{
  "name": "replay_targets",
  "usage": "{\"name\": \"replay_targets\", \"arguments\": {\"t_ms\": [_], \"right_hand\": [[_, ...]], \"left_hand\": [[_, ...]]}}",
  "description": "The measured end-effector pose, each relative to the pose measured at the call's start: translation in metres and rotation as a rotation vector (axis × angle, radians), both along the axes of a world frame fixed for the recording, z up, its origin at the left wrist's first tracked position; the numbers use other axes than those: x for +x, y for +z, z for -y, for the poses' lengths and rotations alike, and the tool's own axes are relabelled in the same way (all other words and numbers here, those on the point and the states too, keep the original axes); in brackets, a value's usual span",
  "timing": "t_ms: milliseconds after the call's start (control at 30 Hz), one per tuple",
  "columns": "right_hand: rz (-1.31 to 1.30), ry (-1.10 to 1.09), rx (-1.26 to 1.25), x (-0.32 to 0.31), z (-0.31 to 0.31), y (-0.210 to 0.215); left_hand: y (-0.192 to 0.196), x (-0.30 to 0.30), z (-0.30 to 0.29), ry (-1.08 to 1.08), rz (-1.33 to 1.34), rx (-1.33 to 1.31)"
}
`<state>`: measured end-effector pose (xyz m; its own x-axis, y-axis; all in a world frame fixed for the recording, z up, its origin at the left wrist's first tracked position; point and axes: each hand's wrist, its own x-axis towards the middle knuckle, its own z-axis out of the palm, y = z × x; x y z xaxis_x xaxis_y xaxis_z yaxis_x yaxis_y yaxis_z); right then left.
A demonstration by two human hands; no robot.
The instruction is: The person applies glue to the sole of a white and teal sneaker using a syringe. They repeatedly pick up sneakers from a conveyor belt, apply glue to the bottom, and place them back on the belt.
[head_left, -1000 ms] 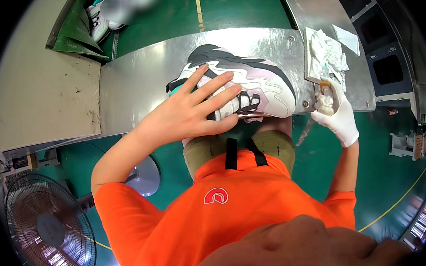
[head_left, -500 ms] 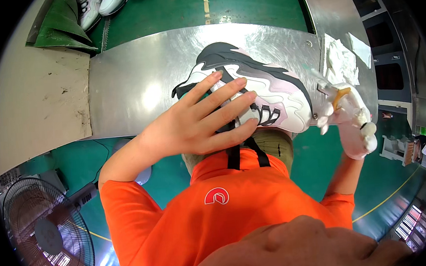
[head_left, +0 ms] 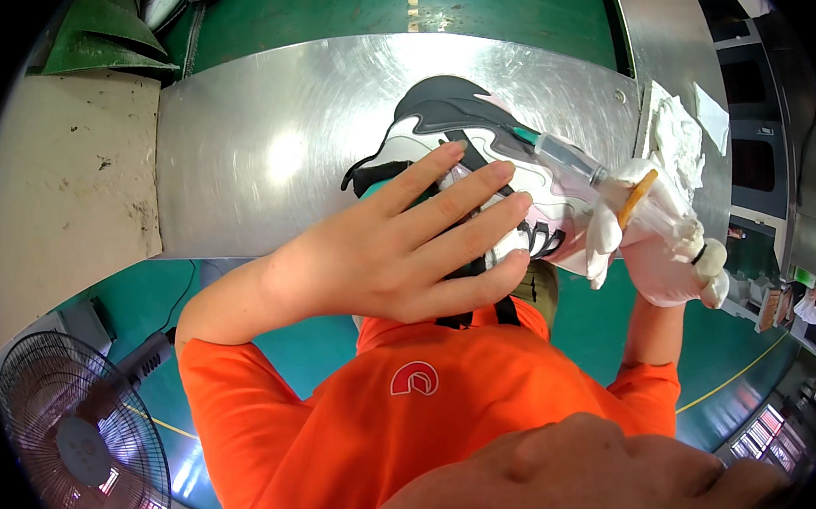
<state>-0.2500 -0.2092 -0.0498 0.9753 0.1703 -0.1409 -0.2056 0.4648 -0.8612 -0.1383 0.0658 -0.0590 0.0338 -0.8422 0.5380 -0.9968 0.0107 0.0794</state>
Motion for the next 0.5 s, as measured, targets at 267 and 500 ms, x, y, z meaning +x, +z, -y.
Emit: {"name": "replay_targets", "arguments": {"t_ms": [267,500], "right_hand": [[-0.044,-0.018,-0.016,-0.0002,0.0021,0.0016],[-0.072,-0.088,-0.009,-0.0088,0.005,-0.0033]], "left_hand": [[0.0013,0.0013,-0.0011,-0.004,0.013,0.011],[0.0026,0.0011,0.0,-0.001,0.015,0.014]]}}
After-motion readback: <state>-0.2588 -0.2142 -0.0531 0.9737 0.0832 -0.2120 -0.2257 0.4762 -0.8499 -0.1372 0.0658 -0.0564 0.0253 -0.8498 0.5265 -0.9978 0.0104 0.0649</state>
